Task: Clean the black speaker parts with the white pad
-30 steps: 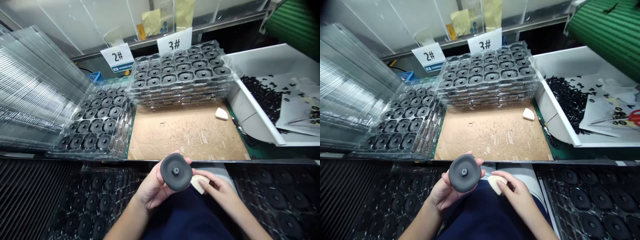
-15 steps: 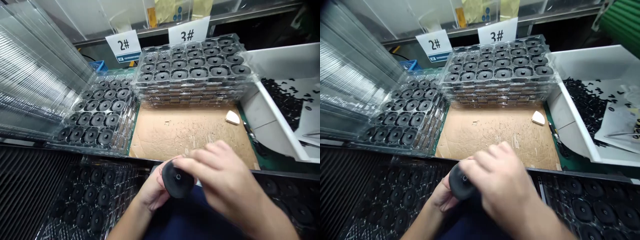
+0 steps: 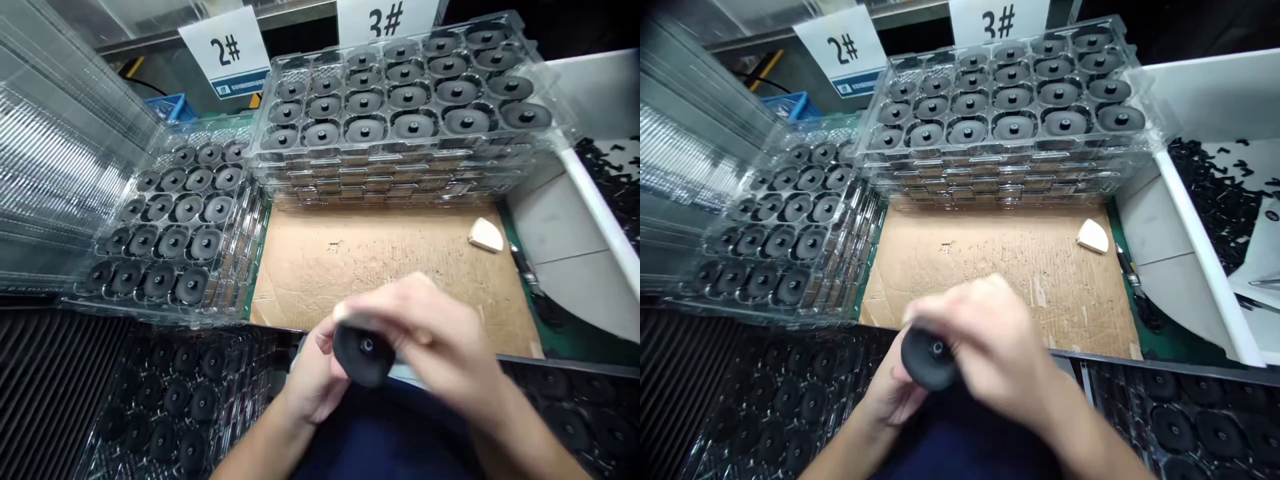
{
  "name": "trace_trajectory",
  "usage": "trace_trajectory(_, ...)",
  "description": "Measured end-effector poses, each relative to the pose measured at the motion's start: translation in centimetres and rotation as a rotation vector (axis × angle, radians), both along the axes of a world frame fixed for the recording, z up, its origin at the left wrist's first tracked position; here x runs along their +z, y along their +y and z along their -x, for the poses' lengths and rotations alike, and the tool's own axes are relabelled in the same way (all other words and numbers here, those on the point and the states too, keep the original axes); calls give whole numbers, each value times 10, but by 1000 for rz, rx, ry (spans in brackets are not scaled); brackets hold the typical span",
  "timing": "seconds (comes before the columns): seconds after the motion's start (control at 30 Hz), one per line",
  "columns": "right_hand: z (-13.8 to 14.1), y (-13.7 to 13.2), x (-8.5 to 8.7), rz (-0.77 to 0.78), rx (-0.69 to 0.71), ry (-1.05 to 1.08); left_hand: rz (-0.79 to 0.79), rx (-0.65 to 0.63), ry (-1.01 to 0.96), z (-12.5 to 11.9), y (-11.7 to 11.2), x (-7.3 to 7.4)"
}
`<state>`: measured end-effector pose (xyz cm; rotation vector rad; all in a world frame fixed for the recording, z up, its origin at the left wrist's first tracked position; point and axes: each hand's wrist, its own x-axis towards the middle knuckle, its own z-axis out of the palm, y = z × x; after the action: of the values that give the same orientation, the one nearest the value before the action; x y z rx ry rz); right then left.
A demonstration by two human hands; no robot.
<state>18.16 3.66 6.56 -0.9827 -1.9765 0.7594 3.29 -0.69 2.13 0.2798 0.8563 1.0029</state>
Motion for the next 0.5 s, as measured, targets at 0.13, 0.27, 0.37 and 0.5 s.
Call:
trace_trajectory(0.13,-28,0,-58,400,-362,-130,4,84,-69,7,6,-3)
trace_trajectory(0.27,-39,-20,-100,491,-311,-158,29,105,-113,10,11,-5)
trace_trajectory(0.37,-35,-24,-84,494,-356,-139,14,84,-129,6,14,-3)
trace_trajectory(0.5,-11,-20,-23,181,-467,-8,6,82,-99,-2,17,1)
